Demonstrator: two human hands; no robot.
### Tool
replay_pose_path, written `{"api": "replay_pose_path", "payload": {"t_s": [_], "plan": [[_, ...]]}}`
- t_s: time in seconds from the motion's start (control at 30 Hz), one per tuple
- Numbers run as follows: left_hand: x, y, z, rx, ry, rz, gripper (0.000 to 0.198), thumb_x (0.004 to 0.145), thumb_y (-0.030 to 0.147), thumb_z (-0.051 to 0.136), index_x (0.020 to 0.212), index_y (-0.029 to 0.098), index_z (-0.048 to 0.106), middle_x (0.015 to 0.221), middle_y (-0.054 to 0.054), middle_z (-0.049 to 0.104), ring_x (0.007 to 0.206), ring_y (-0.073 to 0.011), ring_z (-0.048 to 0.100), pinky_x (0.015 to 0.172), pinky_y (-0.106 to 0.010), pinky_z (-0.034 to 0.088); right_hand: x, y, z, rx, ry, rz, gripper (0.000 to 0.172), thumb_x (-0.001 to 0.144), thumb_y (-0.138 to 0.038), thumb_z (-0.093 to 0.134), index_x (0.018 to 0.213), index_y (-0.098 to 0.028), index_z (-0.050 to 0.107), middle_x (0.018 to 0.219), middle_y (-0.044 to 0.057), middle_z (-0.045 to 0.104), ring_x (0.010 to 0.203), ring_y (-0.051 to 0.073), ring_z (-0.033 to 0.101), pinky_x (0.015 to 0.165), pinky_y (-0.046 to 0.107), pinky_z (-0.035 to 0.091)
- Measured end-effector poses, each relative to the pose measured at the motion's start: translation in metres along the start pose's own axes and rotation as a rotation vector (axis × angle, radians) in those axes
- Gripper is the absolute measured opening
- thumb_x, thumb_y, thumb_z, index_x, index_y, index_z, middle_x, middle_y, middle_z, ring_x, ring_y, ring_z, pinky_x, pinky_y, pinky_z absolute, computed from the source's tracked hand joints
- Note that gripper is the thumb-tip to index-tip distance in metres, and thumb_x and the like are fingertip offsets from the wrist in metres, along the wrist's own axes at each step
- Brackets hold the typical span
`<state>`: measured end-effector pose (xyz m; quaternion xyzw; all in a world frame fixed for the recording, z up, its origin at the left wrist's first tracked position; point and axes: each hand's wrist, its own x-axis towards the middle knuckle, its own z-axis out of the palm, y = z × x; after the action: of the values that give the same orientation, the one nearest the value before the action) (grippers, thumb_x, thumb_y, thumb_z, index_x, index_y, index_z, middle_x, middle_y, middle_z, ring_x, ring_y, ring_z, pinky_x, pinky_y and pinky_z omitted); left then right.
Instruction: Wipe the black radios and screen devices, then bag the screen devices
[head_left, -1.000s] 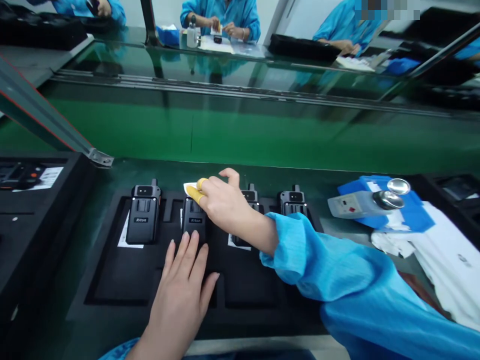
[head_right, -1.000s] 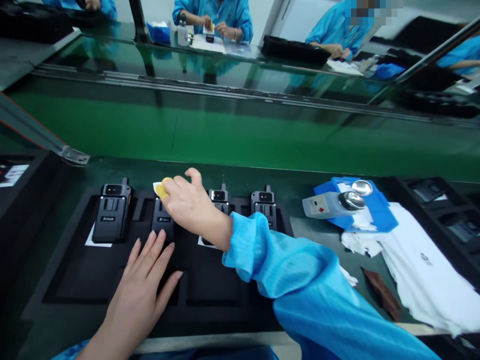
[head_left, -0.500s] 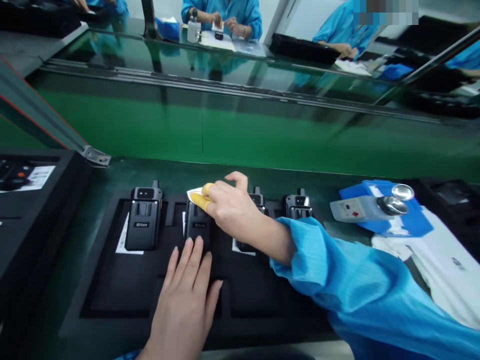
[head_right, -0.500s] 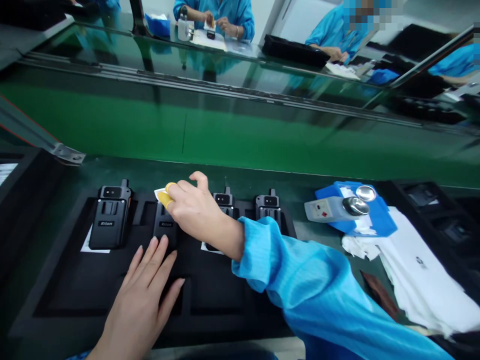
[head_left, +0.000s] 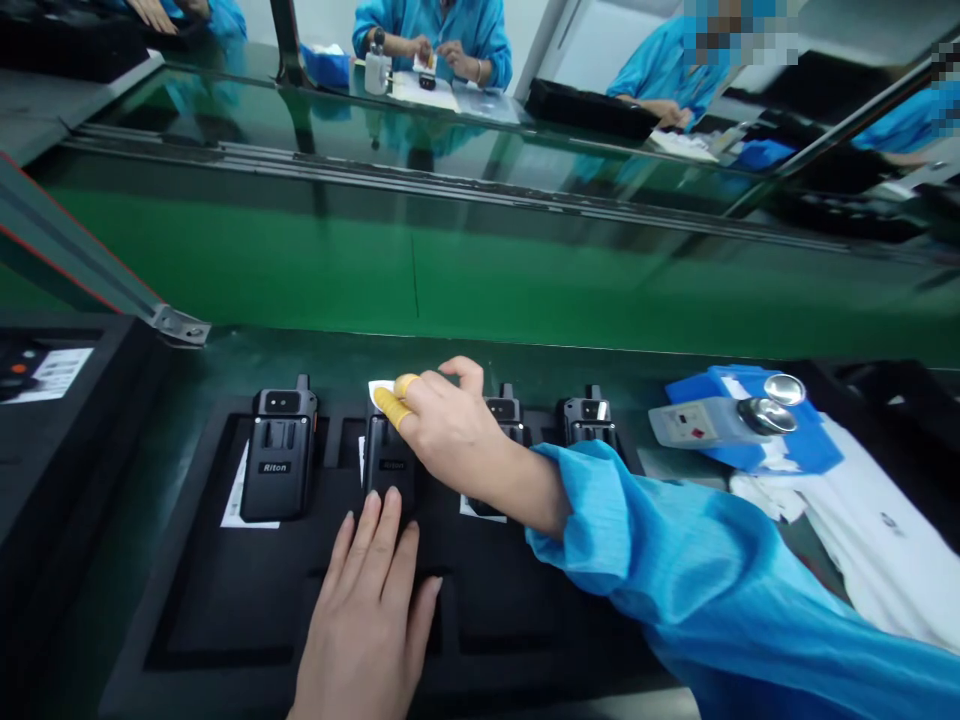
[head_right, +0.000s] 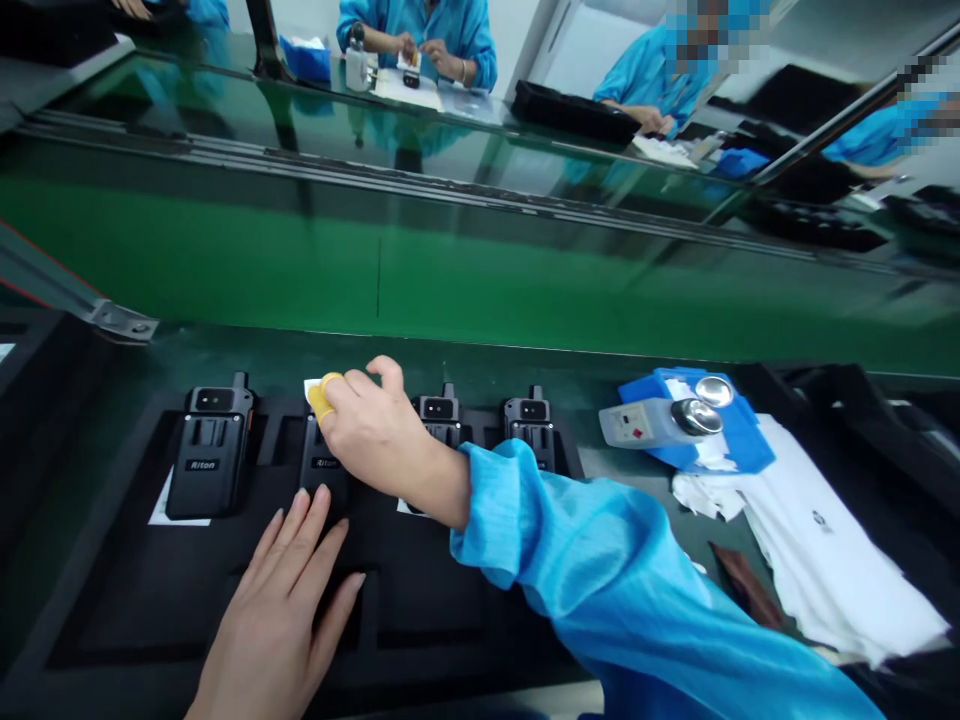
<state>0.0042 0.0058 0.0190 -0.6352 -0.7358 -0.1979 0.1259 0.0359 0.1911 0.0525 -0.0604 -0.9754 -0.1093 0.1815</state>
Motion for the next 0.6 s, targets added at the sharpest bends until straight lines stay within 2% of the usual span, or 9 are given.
{"api": "replay_pose_path", "payload": {"t_s": [0.13, 0.27, 0.33, 0.43, 0.5, 0.6], "plan": [[0.0, -0.001, 0.0, -0.018, 0.002, 0.002, 0.029, 0.09, 0.022, 0.043, 0.109, 0.009, 0.059, 0.125, -0.018, 0.06, 0.115, -0.0294, 0.057, 0.086, -0.044, 0.053, -0.018, 0.008, -0.001, -0.073, -0.007, 0.046, 0.03, 0.088, -0.01, 0.044, 0.069, -0.018, 0.066, 0.073, 0.0, 0.058, 0.073, 0.013, 0.044, 0.087, 0.038, 0.015], [-0.002, 0.0, 0.002, -0.039, 0.0, -0.01, 0.029, 0.089, 0.022, 0.043, 0.109, 0.009, 0.061, 0.126, -0.018, 0.058, 0.115, -0.0303, 0.056, 0.087, -0.044, 0.052, -0.034, 0.028, -0.01, -0.126, 0.014, 0.183, 0.03, 0.087, -0.007, 0.041, 0.077, -0.019, 0.067, 0.078, 0.001, 0.06, 0.074, 0.013, 0.044, 0.084, 0.036, 0.016], [-0.004, 0.0, 0.002, -0.046, -0.004, -0.02, 0.029, 0.09, 0.023, 0.044, 0.109, 0.01, 0.061, 0.128, -0.018, 0.057, 0.118, -0.0307, 0.054, 0.088, -0.044, 0.052, -0.028, 0.029, -0.011, -0.103, 0.013, 0.2, 0.03, 0.089, -0.009, 0.04, 0.086, -0.02, 0.068, 0.084, 0.001, 0.061, 0.078, 0.014, 0.045, 0.084, 0.037, 0.015], [-0.007, 0.0, 0.003, -0.056, -0.014, -0.034, 0.029, 0.089, 0.024, 0.046, 0.111, 0.011, 0.06, 0.131, -0.017, 0.055, 0.122, -0.0301, 0.051, 0.091, -0.043, 0.05, -0.008, 0.025, -0.006, -0.051, -0.036, 0.12, 0.032, 0.093, -0.014, 0.036, 0.091, -0.021, 0.067, 0.086, 0.001, 0.062, 0.081, 0.014, 0.044, 0.085, 0.037, 0.013], [-0.008, 0.0, 0.003, -0.067, -0.022, -0.048, 0.029, 0.089, 0.024, 0.046, 0.111, 0.012, 0.061, 0.132, -0.016, 0.054, 0.124, -0.0295, 0.049, 0.093, -0.042, 0.05, 0.005, 0.029, -0.001, -0.022, -0.108, 0.076, 0.033, 0.094, -0.016, 0.035, 0.087, -0.02, 0.067, 0.084, 0.002, 0.062, 0.08, 0.015, 0.043, 0.085, 0.038, 0.013], [-0.008, 0.0, 0.003, -0.079, -0.024, -0.057, 0.03, 0.09, 0.024, 0.046, 0.112, 0.012, 0.06, 0.134, -0.016, 0.053, 0.124, -0.0292, 0.049, 0.094, -0.042, 0.049, 0.01, 0.043, 0.0, -0.074, -0.165, 0.201, 0.036, 0.092, -0.013, 0.036, 0.074, -0.017, 0.066, 0.081, 0.004, 0.059, 0.075, 0.015, 0.04, 0.082, 0.039, 0.014]]}}
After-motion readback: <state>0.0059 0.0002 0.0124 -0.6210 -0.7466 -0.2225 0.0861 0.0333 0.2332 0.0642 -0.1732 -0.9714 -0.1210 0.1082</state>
